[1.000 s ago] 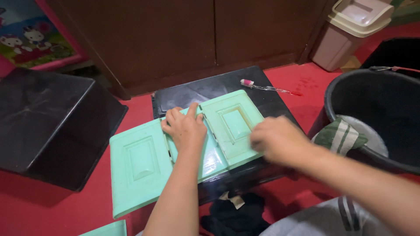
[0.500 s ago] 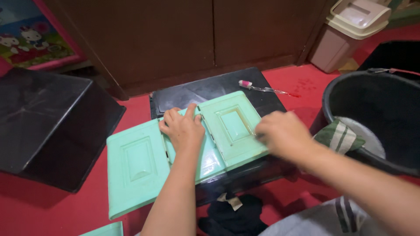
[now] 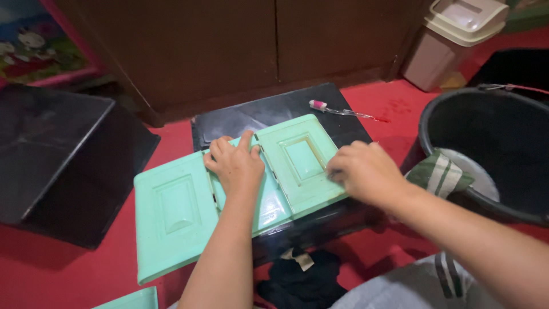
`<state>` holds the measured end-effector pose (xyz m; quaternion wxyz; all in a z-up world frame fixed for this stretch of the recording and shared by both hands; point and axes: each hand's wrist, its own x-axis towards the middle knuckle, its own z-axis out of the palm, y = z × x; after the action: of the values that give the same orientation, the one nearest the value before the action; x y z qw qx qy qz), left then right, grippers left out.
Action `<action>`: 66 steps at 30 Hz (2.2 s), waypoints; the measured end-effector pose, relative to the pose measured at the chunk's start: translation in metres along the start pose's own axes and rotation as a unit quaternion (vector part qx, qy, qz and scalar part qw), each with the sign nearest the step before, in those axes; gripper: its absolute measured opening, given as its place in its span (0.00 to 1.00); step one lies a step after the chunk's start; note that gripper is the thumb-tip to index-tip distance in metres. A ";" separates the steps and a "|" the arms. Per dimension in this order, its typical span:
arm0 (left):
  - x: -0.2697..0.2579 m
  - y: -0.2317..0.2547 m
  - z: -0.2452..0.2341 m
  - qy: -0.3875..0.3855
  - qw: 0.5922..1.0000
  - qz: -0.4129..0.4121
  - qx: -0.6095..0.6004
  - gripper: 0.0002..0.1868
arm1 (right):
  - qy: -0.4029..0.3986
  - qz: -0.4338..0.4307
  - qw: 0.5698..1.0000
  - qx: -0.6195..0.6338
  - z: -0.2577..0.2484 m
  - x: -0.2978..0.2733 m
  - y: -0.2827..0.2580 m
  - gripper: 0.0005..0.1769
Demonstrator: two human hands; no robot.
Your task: The person cleans a light green plastic container by scrubbing its interior with a metal scouring pad and wiping it with a cloth. They repeatedly dip the pad into a bucket of water and continue scrubbing different sections of the container.
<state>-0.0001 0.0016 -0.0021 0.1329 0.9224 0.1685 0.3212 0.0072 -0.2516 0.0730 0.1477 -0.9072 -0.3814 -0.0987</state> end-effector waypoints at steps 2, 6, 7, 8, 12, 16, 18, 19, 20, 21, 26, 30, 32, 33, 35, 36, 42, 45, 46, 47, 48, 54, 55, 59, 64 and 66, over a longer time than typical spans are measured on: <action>-0.001 0.000 0.001 -0.004 1.000 -0.006 0.007 0.20 | 0.001 0.011 1.000 -0.028 0.003 -0.001 0.003 0.06; 0.000 0.002 0.001 -0.007 1.000 -0.014 0.011 0.21 | -0.004 -0.045 0.999 0.020 0.020 0.005 -0.041 0.08; 0.000 0.003 0.002 -0.004 1.000 -0.014 0.007 0.21 | 0.002 -0.042 0.999 0.025 0.023 0.005 -0.053 0.07; -0.001 0.002 0.001 -0.001 1.000 -0.010 0.008 0.21 | 0.009 -0.040 0.999 0.032 0.025 0.005 -0.063 0.06; 0.000 -0.001 0.000 0.001 1.000 -0.001 0.002 0.21 | 0.000 -0.048 0.998 0.039 0.012 0.003 -0.042 0.03; -0.001 0.001 0.000 -0.001 1.000 -0.005 -0.001 0.21 | 0.007 0.038 0.999 -0.025 0.003 -0.004 -0.001 0.05; -0.001 0.003 -0.001 0.003 1.000 -0.011 0.006 0.21 | 0.032 0.039 0.998 -0.037 0.010 -0.005 -0.011 0.05; -0.001 0.003 -0.002 0.004 1.000 -0.014 0.010 0.21 | 0.028 0.013 0.999 -0.024 0.013 -0.004 -0.023 0.05; 0.000 0.004 -0.001 0.003 1.000 -0.015 0.007 0.21 | 0.024 -0.012 1.000 -0.013 0.016 -0.002 -0.039 0.06; 0.000 0.005 -0.002 0.002 1.000 -0.016 0.005 0.21 | 0.019 -0.037 0.999 -0.003 0.018 0.001 -0.053 0.07; -0.001 0.002 -0.005 -0.007 1.000 -0.006 0.006 0.21 | -0.006 -0.029 0.999 0.036 0.006 0.002 -0.068 0.04; 0.000 0.003 -0.005 -0.019 1.000 -0.014 0.007 0.21 | -0.019 0.061 0.998 0.013 -0.004 -0.012 -0.017 0.07; 0.003 0.002 -0.005 -0.024 1.000 -0.017 0.004 0.21 | -0.017 0.064 0.998 0.015 0.005 -0.011 -0.005 0.04; 0.003 0.002 -0.006 -0.024 1.000 -0.016 0.002 0.20 | -0.016 0.066 0.998 0.017 0.010 -0.008 -0.001 0.03; 0.003 0.005 -0.005 -0.037 0.999 -0.018 0.000 0.20 | -0.021 0.107 0.994 0.015 0.018 0.010 0.008 0.04; 0.005 0.004 -0.006 -0.044 0.999 -0.021 0.004 0.21 | -0.021 0.124 0.992 0.016 0.023 0.026 0.013 0.05; 0.006 0.006 -0.011 -0.040 0.999 -0.023 -0.021 0.19 | 0.045 0.235 0.967 0.082 0.051 0.101 0.036 0.07; 0.006 0.007 -0.010 -0.040 0.999 -0.026 -0.020 0.19 | 0.086 0.111 0.989 -0.035 0.064 0.116 0.024 0.06; 0.006 0.007 -0.010 -0.039 0.999 -0.026 -0.019 0.20 | 0.074 0.079 0.993 -0.036 0.069 0.120 0.014 0.05; 0.005 0.007 -0.011 -0.039 0.999 -0.028 -0.020 0.19 | 0.063 0.046 0.996 -0.037 0.074 0.125 0.002 0.04; 0.005 0.007 -0.011 -0.038 0.999 -0.029 -0.022 0.19 | 0.069 0.009 0.997 -0.034 0.084 0.131 -0.015 0.04; 0.005 0.007 -0.012 -0.031 0.999 -0.025 -0.035 0.20 | 0.053 -0.015 0.997 -0.060 0.077 0.134 0.008 0.05; 0.005 0.006 -0.012 -0.030 0.999 -0.025 -0.036 0.20 | 0.047 0.011 0.997 -0.065 0.069 0.128 0.027 0.06; 0.004 0.007 -0.013 -0.035 0.999 -0.026 -0.033 0.19 | -0.003 0.154 0.987 -0.052 0.050 0.118 0.060 0.05; 0.004 0.009 -0.009 -0.028 0.999 -0.026 -0.019 0.20 | 0.071 -0.024 0.996 -0.052 0.074 0.136 -0.005 0.07; 0.003 0.007 -0.008 -0.027 0.999 -0.021 -0.023 0.20 | 0.076 -0.002 0.996 -0.041 0.091 0.142 -0.032 0.07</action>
<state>-0.0017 -0.0023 0.0083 0.1652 0.9238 0.1770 0.2967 0.0879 -0.1046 0.0353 0.1389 -0.9015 -0.3667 -0.1829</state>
